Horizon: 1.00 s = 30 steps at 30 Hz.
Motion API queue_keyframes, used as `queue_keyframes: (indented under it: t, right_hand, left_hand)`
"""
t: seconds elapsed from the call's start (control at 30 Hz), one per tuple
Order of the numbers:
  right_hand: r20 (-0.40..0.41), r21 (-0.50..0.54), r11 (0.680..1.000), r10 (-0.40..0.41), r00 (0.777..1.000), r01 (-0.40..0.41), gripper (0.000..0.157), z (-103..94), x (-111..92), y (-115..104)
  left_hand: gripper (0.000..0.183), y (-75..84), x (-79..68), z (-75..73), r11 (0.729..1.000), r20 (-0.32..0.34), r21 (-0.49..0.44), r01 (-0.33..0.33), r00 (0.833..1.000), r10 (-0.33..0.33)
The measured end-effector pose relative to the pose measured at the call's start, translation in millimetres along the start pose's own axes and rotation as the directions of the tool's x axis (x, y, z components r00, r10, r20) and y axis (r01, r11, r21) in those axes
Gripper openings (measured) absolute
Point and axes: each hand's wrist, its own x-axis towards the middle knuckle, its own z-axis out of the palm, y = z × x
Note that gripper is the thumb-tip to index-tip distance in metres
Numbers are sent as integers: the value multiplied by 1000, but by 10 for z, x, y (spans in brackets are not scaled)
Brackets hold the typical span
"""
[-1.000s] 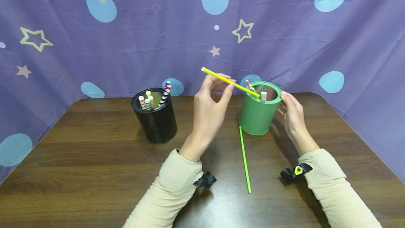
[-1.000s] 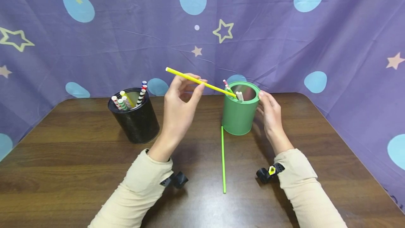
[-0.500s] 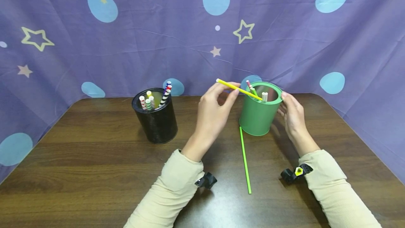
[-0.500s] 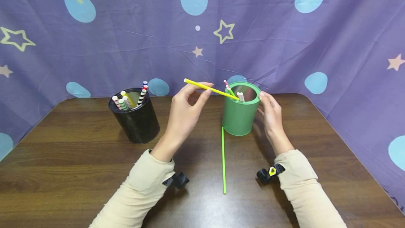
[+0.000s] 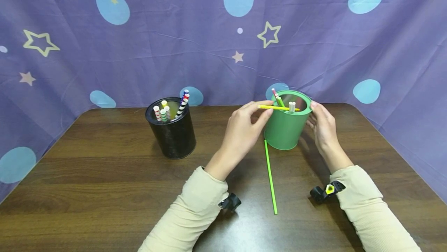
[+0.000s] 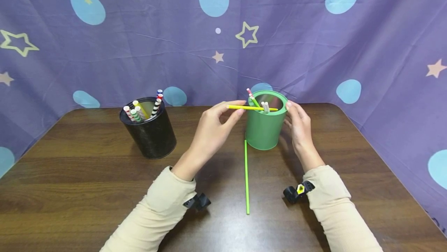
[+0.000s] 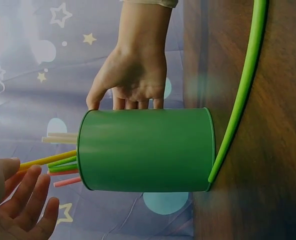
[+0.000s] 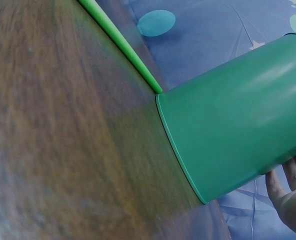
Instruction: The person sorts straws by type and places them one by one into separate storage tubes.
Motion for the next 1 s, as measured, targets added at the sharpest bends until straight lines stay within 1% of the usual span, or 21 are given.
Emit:
queue_keyframes:
  t: [0.3, 0.43, 0.63, 0.73, 0.83, 0.93, 1.0]
  right_hand:
    - [2, 10, 1000, 3, 1000, -3, 18, 4, 2, -9]
    - [1, 3, 1000, 1, 1000, -1, 18, 0, 4, -8]
    - [-1, 0, 1000, 3, 1000, -3, 18, -8, 6, 0]
    - [-2, 4, 1000, 1, 1000, -1, 19, -6, 5, -2]
    - [-2, 6, 1000, -2, 1000, 2, 19, -1, 4, -3]
    - [0, 18, 1000, 1, 1000, -1, 18, 2, 0, -5]
    - [1, 20, 1000, 3, 1000, -3, 18, 3, -1, -4]
  left_hand:
    - [25, -15, -1, 16, 999, 18, -39, 11, 1000, -10]
    - [23, -22, -6, 15, 999, 51, 6, 33, 998, -33]
    - [22, -60, -15, 34, 990, 122, 103, 94, 987, -106]
    - [20, -69, -25, 35, 984, 154, 127, 123, 978, -142]
    - [19, -77, -32, 33, 976, 196, 159, 151, 964, -181]
    - [18, -103, -37, 43, 959, 251, 224, 173, 941, -229]
    - [19, -120, -46, 52, 943, 294, 279, 181, 919, -264]
